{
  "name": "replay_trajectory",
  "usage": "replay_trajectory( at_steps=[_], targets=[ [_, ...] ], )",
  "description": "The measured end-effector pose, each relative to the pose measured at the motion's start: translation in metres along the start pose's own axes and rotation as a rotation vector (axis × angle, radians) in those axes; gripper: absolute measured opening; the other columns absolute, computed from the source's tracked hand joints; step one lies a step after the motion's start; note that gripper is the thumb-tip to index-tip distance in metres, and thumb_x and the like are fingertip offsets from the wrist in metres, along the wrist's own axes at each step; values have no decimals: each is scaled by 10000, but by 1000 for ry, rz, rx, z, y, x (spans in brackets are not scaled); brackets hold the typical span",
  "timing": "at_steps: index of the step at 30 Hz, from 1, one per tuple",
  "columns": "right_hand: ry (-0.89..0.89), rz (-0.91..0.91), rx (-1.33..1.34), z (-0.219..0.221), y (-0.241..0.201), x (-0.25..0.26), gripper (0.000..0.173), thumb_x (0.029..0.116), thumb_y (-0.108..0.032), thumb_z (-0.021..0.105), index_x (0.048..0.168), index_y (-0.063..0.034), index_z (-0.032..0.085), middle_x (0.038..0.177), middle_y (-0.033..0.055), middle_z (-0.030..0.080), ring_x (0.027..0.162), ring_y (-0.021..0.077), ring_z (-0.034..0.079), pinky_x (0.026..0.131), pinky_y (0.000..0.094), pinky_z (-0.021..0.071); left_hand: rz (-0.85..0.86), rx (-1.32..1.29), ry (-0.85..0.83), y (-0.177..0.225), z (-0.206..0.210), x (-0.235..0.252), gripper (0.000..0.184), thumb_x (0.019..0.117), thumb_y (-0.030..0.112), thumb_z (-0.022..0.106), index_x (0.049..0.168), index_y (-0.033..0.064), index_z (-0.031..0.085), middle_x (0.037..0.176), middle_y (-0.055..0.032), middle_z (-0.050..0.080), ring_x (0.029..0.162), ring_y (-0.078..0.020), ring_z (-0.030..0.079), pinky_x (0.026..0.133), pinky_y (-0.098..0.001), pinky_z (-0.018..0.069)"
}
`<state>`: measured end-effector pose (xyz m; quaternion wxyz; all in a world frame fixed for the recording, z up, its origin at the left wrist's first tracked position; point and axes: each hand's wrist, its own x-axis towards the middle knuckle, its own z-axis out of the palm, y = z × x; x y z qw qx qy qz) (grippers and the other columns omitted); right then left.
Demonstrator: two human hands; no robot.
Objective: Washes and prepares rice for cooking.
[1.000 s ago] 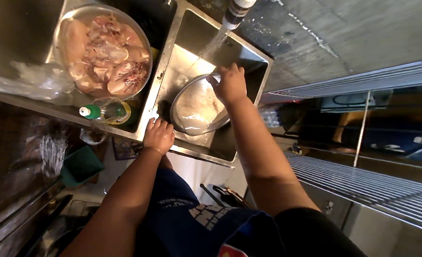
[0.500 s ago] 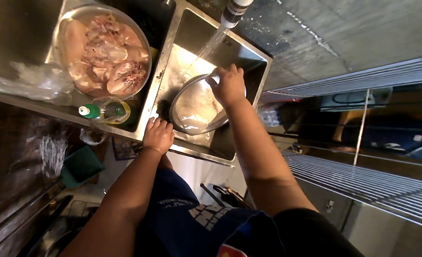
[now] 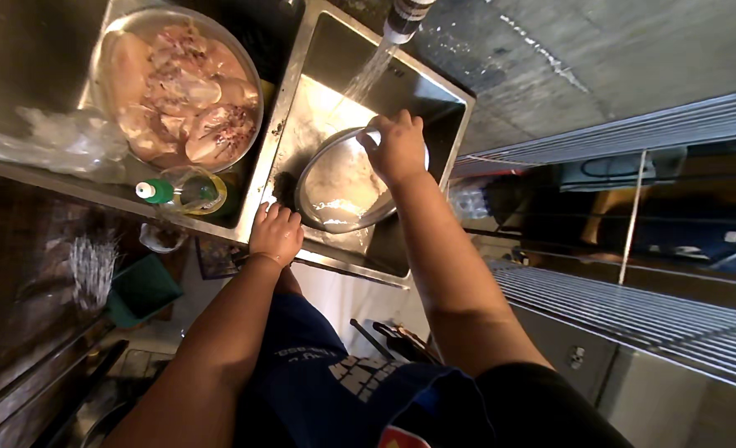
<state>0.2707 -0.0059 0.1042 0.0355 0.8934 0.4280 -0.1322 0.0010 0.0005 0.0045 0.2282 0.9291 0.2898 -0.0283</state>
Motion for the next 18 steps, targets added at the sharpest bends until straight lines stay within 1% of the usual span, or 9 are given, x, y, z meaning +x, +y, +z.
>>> replay_trajectory(
  at_steps=[9,14,18],
  targets=[
    [18,2,-5,3,1,-1,405,994,-467,619,1206,-133,711,1253,247,610,1211,459,551,966,596,488,-14,11,-20,1,-1,0,306,1012,269,486,1119,133,739,1186,-66,719,1303,-281,577,1204,-517,314],
    [18,2,-3,2,-2,-4,396,997,-452,620,1208,-130,712,1262,252,606,1222,464,544,971,599,485,-12,5,-35,0,-1,1,314,1017,266,481,1136,130,737,1197,-67,716,1320,-282,564,1211,-519,303],
    [22,9,5,3,-2,-6,390,994,-450,625,1207,-137,714,1257,248,606,1220,464,543,956,599,492,-15,11,-29,1,-1,0,311,1014,276,488,1128,131,739,1197,-65,717,1318,-284,566,1207,-522,308]
  ],
)
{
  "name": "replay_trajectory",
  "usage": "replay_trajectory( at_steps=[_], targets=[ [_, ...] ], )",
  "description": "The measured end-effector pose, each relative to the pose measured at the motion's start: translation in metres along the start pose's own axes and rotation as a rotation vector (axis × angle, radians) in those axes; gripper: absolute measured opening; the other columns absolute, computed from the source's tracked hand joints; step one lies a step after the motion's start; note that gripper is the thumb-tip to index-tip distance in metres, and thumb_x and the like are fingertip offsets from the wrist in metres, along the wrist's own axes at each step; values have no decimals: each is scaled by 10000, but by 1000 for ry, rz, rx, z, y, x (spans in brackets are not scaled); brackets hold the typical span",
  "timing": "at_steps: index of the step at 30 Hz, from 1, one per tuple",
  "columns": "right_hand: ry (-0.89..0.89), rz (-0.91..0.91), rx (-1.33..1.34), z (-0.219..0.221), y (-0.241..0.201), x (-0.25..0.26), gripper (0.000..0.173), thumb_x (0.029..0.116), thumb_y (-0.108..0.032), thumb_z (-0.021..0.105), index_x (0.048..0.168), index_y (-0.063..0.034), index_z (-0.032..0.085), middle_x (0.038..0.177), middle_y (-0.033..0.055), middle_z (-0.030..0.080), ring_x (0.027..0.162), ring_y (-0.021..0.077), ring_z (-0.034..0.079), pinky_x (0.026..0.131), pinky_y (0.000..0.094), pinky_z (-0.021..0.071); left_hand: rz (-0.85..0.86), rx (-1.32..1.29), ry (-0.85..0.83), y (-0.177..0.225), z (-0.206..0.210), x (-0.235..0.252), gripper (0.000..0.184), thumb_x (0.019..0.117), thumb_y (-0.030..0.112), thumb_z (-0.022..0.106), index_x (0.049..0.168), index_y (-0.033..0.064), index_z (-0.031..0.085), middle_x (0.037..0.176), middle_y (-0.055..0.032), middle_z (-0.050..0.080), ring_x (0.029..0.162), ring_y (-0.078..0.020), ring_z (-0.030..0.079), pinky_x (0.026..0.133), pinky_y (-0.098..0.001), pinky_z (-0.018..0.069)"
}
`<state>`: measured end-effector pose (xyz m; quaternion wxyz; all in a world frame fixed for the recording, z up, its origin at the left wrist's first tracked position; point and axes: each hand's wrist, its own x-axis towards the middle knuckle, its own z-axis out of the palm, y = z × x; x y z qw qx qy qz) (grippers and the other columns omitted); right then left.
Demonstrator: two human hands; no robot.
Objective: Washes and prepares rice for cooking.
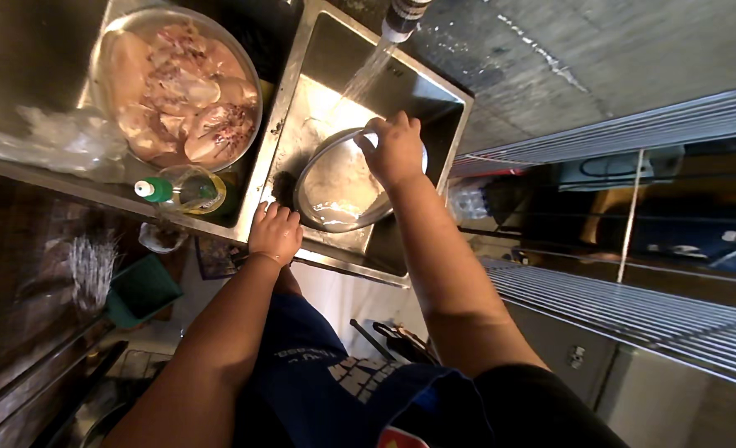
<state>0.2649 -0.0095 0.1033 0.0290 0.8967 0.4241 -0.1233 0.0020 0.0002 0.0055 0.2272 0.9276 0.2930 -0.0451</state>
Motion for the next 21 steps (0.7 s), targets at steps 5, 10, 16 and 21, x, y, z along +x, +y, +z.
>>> replay_trajectory(
  at_steps=[5,10,16,21],
  targets=[
    [4,4,0,1,1,-1,394,995,-455,625,1203,-133,715,1237,244,609,1209,458,547,960,592,490,-2,3,-7,0,-1,0,306,1014,277,495,1129,131,738,1189,-66,718,1313,-279,570,1207,-520,308],
    [8,-3,14,-1,3,-5,401,998,-446,621,1212,-120,714,1256,256,610,1214,460,550,978,597,481,6,-23,13,-1,-1,-1,294,1008,264,515,1126,117,741,1185,-83,720,1304,-296,578,1199,-539,317],
    [14,10,11,0,3,-8,395,996,-451,624,1203,-128,716,1241,246,611,1202,459,550,958,588,489,-5,-11,14,0,1,0,299,1009,270,508,1133,131,742,1187,-74,720,1308,-288,574,1201,-536,314],
    [20,10,17,-1,5,-9,393,993,-444,632,1207,-126,714,1231,248,614,1194,457,556,952,580,495,0,-11,16,0,1,0,292,1007,260,511,1130,127,740,1185,-77,720,1304,-290,576,1201,-534,312]
  ],
)
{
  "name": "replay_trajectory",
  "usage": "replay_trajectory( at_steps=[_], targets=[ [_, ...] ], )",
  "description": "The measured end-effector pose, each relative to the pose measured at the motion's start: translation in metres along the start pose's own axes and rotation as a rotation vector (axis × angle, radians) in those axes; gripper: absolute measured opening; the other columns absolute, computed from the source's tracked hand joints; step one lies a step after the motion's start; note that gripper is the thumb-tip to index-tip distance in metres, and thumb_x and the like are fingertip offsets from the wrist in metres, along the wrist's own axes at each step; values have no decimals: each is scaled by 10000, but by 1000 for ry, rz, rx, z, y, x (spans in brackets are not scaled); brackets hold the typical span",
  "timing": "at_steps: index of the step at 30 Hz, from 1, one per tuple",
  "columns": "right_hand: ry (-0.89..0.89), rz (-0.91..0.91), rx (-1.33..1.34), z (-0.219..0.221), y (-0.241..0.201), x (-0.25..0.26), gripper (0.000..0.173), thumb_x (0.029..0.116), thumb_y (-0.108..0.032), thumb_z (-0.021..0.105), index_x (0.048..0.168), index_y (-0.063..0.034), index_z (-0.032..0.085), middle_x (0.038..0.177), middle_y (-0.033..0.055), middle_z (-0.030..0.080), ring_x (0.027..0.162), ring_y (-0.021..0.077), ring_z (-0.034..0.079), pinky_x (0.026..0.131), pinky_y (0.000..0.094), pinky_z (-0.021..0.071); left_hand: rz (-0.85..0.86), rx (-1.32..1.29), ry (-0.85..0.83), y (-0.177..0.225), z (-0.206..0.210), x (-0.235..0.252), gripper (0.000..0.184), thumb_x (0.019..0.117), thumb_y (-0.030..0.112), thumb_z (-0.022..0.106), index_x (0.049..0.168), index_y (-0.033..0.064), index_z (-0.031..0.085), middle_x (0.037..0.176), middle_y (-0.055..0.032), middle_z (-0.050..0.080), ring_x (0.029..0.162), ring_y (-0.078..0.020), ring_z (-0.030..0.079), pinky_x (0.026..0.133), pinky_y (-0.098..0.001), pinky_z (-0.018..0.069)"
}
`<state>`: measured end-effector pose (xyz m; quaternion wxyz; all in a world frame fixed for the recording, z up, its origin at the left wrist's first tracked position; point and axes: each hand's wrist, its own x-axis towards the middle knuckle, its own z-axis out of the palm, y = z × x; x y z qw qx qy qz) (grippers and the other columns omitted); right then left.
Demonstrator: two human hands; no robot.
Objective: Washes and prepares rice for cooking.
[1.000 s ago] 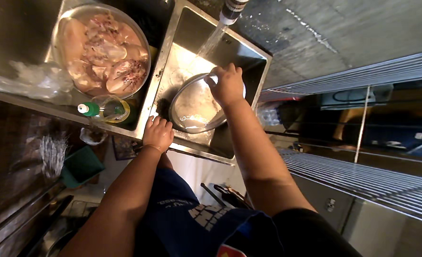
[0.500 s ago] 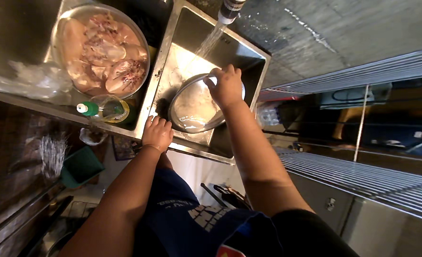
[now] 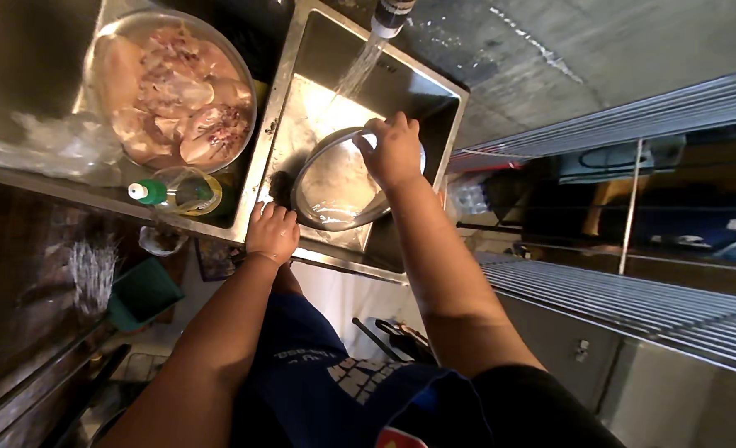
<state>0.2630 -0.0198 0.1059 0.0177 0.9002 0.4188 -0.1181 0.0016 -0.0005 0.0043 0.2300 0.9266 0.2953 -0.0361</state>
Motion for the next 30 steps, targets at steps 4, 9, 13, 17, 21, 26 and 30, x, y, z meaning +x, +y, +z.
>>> replay_trajectory(
  at_steps=[4,9,13,17,21,26,30],
  targets=[
    [-3,11,-10,0,1,-1,396,997,-453,623,1214,-133,712,1236,241,615,1198,454,555,955,585,492,4,9,5,0,-1,0,292,1005,257,507,1119,125,741,1176,-74,722,1299,-286,580,1200,-531,312],
    [-1,8,-5,0,1,-2,396,997,-449,625,1219,-132,711,1236,246,613,1197,454,556,958,578,492,1,10,8,1,-1,0,287,1003,258,512,1116,128,742,1164,-75,725,1291,-288,585,1196,-529,319],
    [-2,17,-4,-1,0,-2,389,996,-454,627,1211,-143,718,1237,234,615,1199,454,553,943,582,501,3,19,5,0,-1,0,292,1005,257,502,1119,131,739,1169,-73,721,1295,-284,582,1195,-529,320],
    [-5,22,-5,-2,-2,-4,395,998,-456,623,1218,-141,715,1249,235,613,1206,453,551,951,585,497,5,12,8,1,-1,0,294,1005,256,500,1110,124,741,1164,-73,723,1291,-286,584,1196,-531,320],
    [-2,7,15,0,0,-4,399,999,-442,621,1211,-117,714,1257,260,607,1204,468,550,964,602,486,-1,-8,1,0,0,1,307,1011,252,487,1119,118,741,1185,-83,720,1295,-294,583,1198,-538,314],
    [-2,18,5,0,1,-5,405,1000,-456,617,1211,-125,715,1263,250,606,1213,464,546,960,597,489,1,-3,0,0,-1,0,303,1010,251,489,1116,121,741,1180,-77,722,1293,-296,584,1198,-535,314],
    [3,23,-6,-1,-1,-7,398,998,-460,619,1207,-136,719,1251,237,613,1207,454,551,956,593,490,-3,11,-6,1,-1,1,308,1013,262,489,1125,129,743,1186,-71,722,1296,-290,582,1205,-527,308]
  ],
)
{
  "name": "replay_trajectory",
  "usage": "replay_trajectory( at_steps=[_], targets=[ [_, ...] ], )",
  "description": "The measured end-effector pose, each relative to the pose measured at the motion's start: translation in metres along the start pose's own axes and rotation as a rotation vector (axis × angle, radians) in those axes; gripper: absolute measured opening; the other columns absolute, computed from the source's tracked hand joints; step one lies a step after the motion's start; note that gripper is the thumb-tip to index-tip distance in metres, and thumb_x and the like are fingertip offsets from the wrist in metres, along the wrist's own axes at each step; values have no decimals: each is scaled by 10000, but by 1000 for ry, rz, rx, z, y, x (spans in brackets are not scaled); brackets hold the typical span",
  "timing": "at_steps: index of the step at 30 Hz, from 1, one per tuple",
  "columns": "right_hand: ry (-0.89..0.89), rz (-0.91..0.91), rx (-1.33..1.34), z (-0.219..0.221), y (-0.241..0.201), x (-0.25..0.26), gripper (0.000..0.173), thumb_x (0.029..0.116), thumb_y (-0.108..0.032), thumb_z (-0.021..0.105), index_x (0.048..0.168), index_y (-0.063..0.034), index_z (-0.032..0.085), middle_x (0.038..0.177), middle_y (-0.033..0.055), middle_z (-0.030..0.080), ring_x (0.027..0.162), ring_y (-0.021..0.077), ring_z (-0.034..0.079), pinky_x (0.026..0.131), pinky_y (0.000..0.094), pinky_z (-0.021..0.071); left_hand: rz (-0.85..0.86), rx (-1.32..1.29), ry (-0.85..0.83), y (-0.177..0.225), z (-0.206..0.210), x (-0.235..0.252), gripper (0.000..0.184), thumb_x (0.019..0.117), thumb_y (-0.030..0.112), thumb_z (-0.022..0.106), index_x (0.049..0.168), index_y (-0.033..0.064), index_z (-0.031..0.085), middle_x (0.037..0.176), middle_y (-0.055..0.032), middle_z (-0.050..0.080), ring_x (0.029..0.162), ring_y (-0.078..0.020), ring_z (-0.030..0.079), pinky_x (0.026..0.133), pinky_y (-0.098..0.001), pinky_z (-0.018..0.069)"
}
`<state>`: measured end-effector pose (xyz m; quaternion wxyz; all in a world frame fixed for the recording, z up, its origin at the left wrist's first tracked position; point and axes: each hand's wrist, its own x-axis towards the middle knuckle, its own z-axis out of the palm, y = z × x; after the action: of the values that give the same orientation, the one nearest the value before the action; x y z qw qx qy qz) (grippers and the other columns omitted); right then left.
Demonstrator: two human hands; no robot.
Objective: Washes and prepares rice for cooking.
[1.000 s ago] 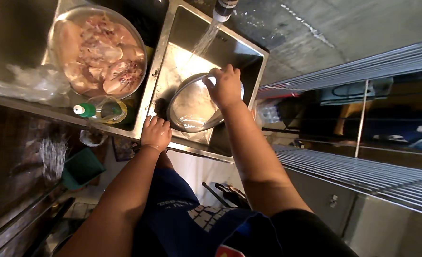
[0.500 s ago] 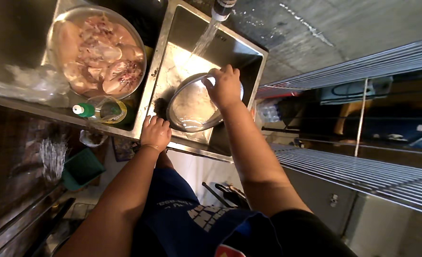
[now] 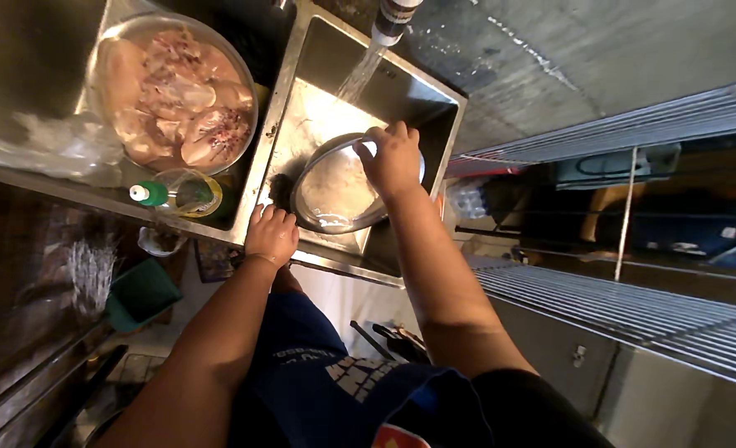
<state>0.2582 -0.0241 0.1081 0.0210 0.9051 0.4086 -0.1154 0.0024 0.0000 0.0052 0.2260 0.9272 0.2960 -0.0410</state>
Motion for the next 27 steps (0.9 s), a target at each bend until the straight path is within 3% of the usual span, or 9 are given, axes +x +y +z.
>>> replay_trajectory(
  at_steps=[19,27],
  targets=[
    [-16,29,35,-6,4,-5,418,998,-468,620,1223,-131,722,1277,250,603,1193,471,554,916,610,501,-1,1,-60,1,-4,2,311,1009,287,516,1152,131,743,1228,-86,708,1317,-310,564,1196,-547,318],
    [24,-2,46,-3,13,-4,423,986,-483,632,1207,-136,732,1240,250,619,1172,464,567,929,626,474,22,0,8,0,-1,1,306,987,273,520,1113,127,758,1180,-93,726,1282,-325,594,1172,-559,346]
  ],
)
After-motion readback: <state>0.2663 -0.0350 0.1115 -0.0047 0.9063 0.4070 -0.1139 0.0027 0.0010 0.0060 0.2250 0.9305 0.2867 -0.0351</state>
